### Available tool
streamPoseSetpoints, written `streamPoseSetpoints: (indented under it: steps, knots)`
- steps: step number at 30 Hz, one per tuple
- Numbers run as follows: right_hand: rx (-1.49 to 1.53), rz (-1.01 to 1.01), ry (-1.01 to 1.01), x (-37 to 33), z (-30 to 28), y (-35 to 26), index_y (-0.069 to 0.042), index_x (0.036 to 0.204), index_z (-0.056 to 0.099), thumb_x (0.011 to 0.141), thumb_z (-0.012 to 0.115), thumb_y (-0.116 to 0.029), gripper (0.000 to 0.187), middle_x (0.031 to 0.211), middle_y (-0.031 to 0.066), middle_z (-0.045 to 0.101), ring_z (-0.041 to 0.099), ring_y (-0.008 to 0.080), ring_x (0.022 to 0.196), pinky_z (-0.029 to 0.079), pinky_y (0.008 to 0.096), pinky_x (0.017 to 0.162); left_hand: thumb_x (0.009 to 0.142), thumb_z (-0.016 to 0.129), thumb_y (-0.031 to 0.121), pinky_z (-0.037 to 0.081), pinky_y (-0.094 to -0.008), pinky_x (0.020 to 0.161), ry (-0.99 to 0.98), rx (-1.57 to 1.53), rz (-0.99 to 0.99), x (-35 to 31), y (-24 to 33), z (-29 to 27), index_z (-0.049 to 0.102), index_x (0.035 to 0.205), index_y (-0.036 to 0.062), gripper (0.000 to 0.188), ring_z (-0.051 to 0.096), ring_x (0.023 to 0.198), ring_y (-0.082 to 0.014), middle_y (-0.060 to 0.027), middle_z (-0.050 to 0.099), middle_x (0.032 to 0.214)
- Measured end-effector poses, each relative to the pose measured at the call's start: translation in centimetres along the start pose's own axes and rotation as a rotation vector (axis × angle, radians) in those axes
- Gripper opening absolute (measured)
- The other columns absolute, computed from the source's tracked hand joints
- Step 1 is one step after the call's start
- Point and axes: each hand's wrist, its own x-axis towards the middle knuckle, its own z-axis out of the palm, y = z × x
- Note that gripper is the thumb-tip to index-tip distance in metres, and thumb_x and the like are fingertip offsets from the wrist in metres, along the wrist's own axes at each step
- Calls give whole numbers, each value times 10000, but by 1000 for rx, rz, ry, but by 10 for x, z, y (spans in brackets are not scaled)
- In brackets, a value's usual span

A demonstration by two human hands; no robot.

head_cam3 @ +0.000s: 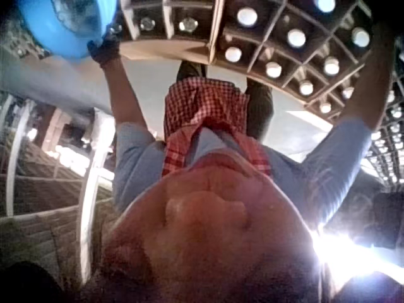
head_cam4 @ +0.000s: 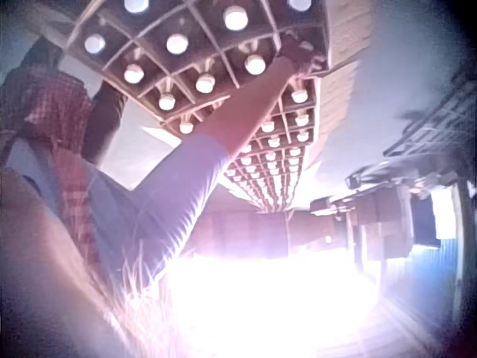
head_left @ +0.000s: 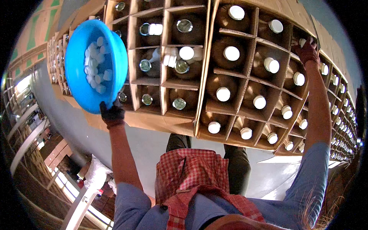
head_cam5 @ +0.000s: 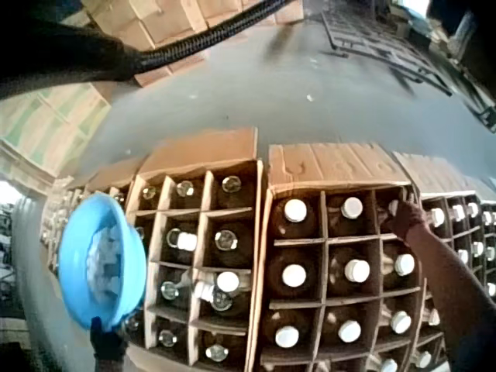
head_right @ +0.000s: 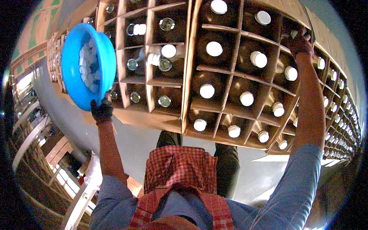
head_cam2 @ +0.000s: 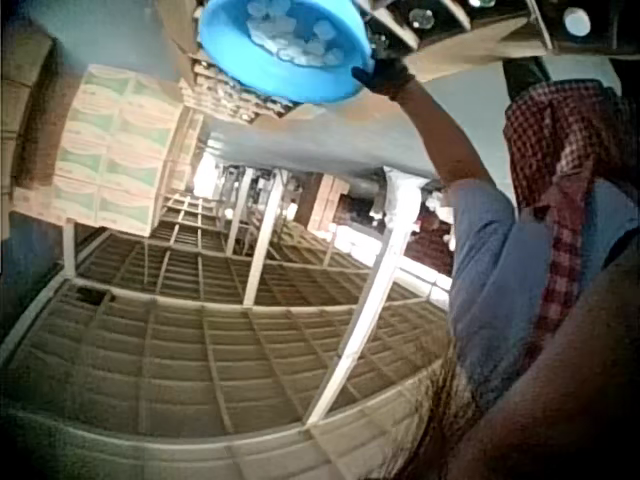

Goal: The person places white plastic caps onto the openings of brown glass bottles arranged in a cardboard tray. They pick up caps from a blue bowl and screw them onto the bottles one by one, working systematically across the tray.

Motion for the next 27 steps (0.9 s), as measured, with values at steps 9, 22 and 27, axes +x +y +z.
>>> streamPoseSetpoints:
  steps: [9, 22, 27]
  knots:
    - [699, -640, 88, -151, -8, -128, -63, 1143, 597, 874, 586, -263, 335, 1032, 98, 661, 629, 201, 913, 491, 315, 849, 839, 616, 212, 474, -228, 621, 292, 1365, 346, 24, -81, 70, 582, 1172, 72, 363, 598, 874, -132, -55, 631, 1043]
    - [622, -101, -25, -237, -13, -319, -89, 1090, 548, 719, 708, -410, 516, 962, 188, 641, 615, 369, 926, 506, 431, 754, 790, 534, 96, 515, -461, 699, -686, 2337, 270, 103, -204, 143, 484, 1213, 80, 426, 628, 841, -372, -210, 587, 1054]
    - [724, -264, 125, -314, -4, -279, -129, 1168, 506, 677, 754, -393, 610, 1024, 210, 611, 629, 385, 831, 518, 458, 675, 716, 663, 84, 511, -443, 759, -602, 1854, 478, 44, -135, 84, 435, 1219, 42, 554, 600, 958, -362, -195, 575, 1116]
